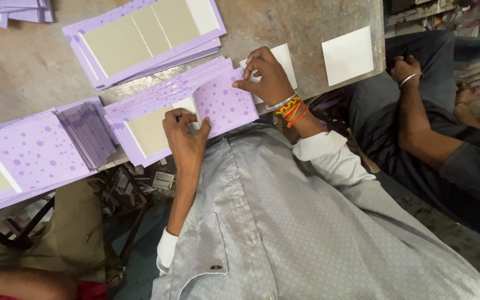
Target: The person inserts white paper sheets into purple polka-dotted covers and stacks the completed units on the table. The person handles the covers and sheets by hand, repeatedly picking up a cover, inserting a sheet, and placing the finished item on a growing pile.
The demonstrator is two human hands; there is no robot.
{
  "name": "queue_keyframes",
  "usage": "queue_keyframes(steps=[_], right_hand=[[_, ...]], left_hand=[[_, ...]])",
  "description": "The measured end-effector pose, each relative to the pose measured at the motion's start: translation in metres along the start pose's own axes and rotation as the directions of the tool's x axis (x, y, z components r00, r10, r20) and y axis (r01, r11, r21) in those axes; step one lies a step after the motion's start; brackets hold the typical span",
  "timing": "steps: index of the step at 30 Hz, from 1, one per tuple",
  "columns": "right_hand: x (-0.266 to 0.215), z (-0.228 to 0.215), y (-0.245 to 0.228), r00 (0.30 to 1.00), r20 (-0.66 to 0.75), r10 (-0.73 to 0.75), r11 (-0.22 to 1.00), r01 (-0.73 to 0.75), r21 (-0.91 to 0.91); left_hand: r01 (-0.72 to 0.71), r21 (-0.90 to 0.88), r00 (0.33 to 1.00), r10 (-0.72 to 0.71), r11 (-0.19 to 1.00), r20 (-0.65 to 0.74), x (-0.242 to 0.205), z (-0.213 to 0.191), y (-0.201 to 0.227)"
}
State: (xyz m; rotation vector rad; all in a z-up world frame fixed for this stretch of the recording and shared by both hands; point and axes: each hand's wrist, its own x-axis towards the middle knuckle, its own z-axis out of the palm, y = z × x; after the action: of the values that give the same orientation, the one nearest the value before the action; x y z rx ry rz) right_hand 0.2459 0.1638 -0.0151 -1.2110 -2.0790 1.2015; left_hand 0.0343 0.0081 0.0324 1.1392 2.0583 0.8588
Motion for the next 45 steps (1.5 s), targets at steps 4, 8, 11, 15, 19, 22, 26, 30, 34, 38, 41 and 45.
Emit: queue_keyframes(steps=[4, 8, 11, 15, 19, 22, 26, 30, 34, 38, 41, 45], right_hand=[[0.0, 0.001, 0.002, 0.998, -0.013, 0.053, 0.998, -0.053, 0.02], [0.002, 0.002, 0.003, 0.993, 0.015, 0.121, 0.979, -0.122, 0.162], [0.003, 0.002, 0.004, 0.982, 0.042, 0.183, 0.976, -0.187, 0.115], [0.003, 0.002, 0.003, 0.953, 0.087, 0.291, 0.933, -0.303, 0.192], [0.003, 0.004, 0.002, 0.932, 0.117, 0.342, 0.893, -0.362, 0.268], [0.002, 0.006, 0.003, 0.933, 0.119, 0.34, 0.888, -0.361, 0.285], [0.001, 0.008, 0.005, 0.939, 0.109, 0.327, 0.894, -0.345, 0.286], [0.0, 0.008, 0.01, 0.937, 0.113, 0.33, 0.89, -0.349, 0.293], [0.0, 0.009, 0.013, 0.948, 0.104, 0.302, 0.908, -0.319, 0.273], [-0.001, 0.008, 0.011, 0.928, 0.14, 0.345, 0.855, -0.372, 0.362], [-0.007, 0.0, 0.006, 0.906, 0.195, 0.375, 0.791, -0.423, 0.443], [-0.022, -0.016, -0.003, 0.912, 0.278, 0.301, 0.871, -0.382, 0.308]], left_hand=[[-0.009, 0.026, 1.0, 0.009, 1.0, 0.004, 0.0, -0.001, 0.004], [-0.031, 0.057, 0.999, 0.031, 0.998, 0.009, 0.002, -0.003, 0.005], [-0.026, 0.05, 1.0, 0.025, 0.998, 0.016, 0.003, -0.002, 0.005], [-0.036, 0.061, 0.999, 0.035, 0.997, 0.02, 0.004, -0.002, 0.003], [-0.042, 0.063, 0.999, 0.04, 0.997, 0.023, 0.004, -0.002, 0.002], [-0.033, 0.065, 0.999, 0.03, 0.997, 0.041, 0.005, -0.004, 0.003], [-0.033, 0.056, 0.999, 0.031, 0.998, 0.041, 0.005, -0.003, 0.003], [-0.073, 0.067, 0.997, 0.072, 0.995, 0.026, 0.005, -0.003, 0.002], [-0.068, 0.071, 0.997, 0.066, 0.995, 0.033, 0.005, -0.002, 0.001], [-0.082, 0.066, 0.996, 0.08, 0.994, 0.031, 0.006, -0.003, 0.002], [-0.067, 0.055, 0.997, 0.065, 0.996, 0.036, 0.005, -0.005, 0.001], [-0.099, 0.061, 0.995, 0.098, 0.993, 0.021, 0.006, -0.005, 0.002]])
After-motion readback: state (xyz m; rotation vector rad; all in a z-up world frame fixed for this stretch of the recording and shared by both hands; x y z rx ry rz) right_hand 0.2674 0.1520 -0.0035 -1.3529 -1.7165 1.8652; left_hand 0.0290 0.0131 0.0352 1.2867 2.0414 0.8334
